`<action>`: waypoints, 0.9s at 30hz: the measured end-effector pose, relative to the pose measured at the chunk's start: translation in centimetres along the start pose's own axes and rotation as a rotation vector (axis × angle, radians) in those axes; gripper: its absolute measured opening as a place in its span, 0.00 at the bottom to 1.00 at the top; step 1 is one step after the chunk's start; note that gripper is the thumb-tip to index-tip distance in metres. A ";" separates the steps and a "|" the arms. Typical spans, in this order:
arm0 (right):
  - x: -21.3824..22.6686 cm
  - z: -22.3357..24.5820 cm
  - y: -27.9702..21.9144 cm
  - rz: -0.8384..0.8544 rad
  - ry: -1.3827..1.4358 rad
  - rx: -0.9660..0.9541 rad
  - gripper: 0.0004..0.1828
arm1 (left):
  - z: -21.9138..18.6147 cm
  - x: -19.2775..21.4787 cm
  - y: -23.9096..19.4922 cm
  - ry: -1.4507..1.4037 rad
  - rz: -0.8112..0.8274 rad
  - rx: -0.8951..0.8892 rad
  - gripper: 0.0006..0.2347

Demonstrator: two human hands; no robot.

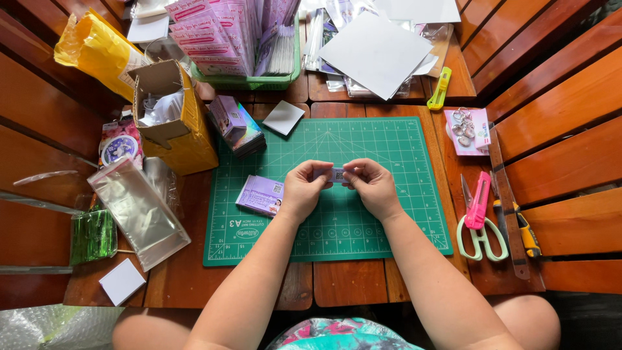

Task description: The person sits at a low wooden table and repeatedly folds small purple cards in half by hand. They place each folded card into a growing stack on the green cutting mat. The workspace includes stacks of paper, scissors, and packaging materials.

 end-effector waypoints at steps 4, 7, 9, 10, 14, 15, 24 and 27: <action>-0.1 0.5 0.1 -0.018 -0.016 0.019 0.08 | -0.2 -0.2 -0.3 0.013 -0.009 0.004 0.10; 0.2 0.7 0.1 -0.023 -0.068 0.042 0.09 | -0.5 -0.1 -0.2 0.020 -0.021 0.016 0.11; 0.5 0.6 0.2 -0.035 -0.092 0.032 0.11 | -0.8 0.0 0.1 0.229 -0.036 0.087 0.12; 0.5 1.1 0.5 -0.032 -0.092 0.033 0.11 | -1.7 -0.1 0.3 0.228 -0.038 0.085 0.12; 0.7 1.5 1.5 -0.025 -0.329 -0.068 0.08 | -1.5 -0.1 2.5 0.730 -0.024 0.130 0.09; 0.8 1.6 1.9 -0.022 -0.415 -0.080 0.08 | -0.5 0.0 3.5 0.880 -0.016 0.146 0.07; 1.7 0.1 3.4 -0.038 -0.743 -0.115 0.10 | -2.5 -0.6 4.0 1.064 -0.021 0.043 0.07; 1.5 -0.1 3.7 0.014 -0.762 -0.189 0.08 | -2.9 -1.0 4.0 1.203 0.046 0.088 0.04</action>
Point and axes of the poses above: each hand's wrist, its own y-axis towards the middle knuckle, its own x-axis out of the back of the hand, z = x × y, the point moved 7 cm from there along y, towards the middle knuckle, and after that the axes turned 8 degrees about z, right-handed, at the moved point
